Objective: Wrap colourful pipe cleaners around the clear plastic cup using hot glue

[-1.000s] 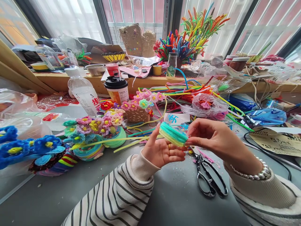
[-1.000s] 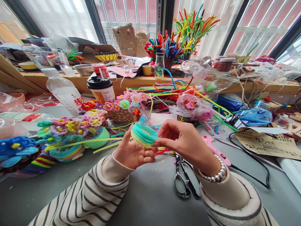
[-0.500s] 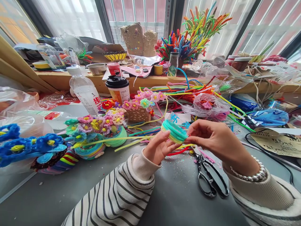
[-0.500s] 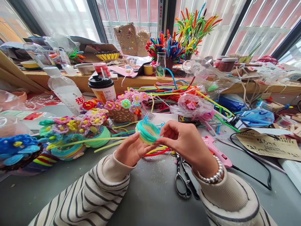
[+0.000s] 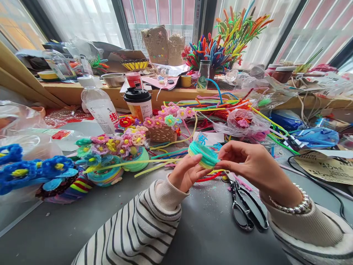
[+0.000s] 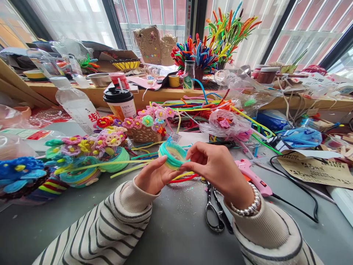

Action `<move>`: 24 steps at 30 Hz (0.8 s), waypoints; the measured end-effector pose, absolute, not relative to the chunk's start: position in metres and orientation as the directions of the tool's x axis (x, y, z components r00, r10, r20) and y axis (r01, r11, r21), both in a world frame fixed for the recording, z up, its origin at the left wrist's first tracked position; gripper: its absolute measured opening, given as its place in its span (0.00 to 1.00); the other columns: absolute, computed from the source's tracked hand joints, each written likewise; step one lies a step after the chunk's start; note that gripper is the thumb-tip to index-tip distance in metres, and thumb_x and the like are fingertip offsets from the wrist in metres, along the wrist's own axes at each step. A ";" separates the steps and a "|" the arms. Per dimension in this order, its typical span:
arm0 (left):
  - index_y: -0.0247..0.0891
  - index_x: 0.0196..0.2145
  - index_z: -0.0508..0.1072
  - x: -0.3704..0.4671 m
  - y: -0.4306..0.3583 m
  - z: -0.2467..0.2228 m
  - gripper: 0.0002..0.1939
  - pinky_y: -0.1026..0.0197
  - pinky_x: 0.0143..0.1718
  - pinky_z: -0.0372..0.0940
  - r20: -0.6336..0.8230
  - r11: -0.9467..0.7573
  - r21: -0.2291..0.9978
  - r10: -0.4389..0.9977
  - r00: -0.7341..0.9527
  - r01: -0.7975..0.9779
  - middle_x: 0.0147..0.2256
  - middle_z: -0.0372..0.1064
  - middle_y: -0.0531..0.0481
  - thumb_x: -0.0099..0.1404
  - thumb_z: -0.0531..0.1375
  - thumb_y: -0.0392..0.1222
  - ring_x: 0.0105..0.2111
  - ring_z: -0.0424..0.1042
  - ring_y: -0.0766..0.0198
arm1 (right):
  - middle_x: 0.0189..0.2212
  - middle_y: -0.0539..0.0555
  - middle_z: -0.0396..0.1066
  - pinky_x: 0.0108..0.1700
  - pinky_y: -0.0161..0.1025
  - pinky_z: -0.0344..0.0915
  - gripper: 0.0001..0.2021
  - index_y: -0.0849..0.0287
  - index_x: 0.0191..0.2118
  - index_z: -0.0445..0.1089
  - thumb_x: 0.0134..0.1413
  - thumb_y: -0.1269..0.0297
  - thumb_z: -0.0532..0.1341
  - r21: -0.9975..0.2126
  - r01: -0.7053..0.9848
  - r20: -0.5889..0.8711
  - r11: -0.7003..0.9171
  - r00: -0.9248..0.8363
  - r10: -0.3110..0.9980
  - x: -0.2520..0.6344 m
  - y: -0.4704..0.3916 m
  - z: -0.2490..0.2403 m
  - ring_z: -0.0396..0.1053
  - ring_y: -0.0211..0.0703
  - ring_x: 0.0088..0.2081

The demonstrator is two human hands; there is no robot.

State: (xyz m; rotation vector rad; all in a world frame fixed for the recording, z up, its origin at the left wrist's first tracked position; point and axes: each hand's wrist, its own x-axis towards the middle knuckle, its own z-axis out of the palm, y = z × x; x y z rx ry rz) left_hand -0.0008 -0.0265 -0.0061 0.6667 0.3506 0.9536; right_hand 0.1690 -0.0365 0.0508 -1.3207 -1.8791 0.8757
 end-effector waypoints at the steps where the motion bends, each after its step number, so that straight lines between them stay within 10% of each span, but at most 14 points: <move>1: 0.39 0.47 0.68 -0.001 -0.027 -0.006 0.19 0.55 0.51 0.61 0.001 0.407 0.659 0.841 0.542 -0.633 0.42 0.72 0.46 0.57 0.59 0.40 0.45 0.70 0.57 | 0.21 0.50 0.67 0.24 0.31 0.59 0.18 0.60 0.26 0.67 0.39 0.48 0.63 -0.820 0.507 0.147 0.266 -0.263 0.954 0.169 -0.037 0.051 0.60 0.33 0.22; 24: 0.38 0.51 0.64 0.000 -0.025 -0.003 0.23 0.55 0.49 0.62 -0.055 0.406 0.670 0.862 0.503 -0.622 0.42 0.72 0.45 0.56 0.58 0.42 0.43 0.71 0.57 | 0.22 0.49 0.67 0.25 0.31 0.60 0.15 0.59 0.30 0.67 0.43 0.51 0.63 -0.772 0.545 0.183 0.328 -0.303 0.935 0.167 -0.039 0.055 0.62 0.34 0.22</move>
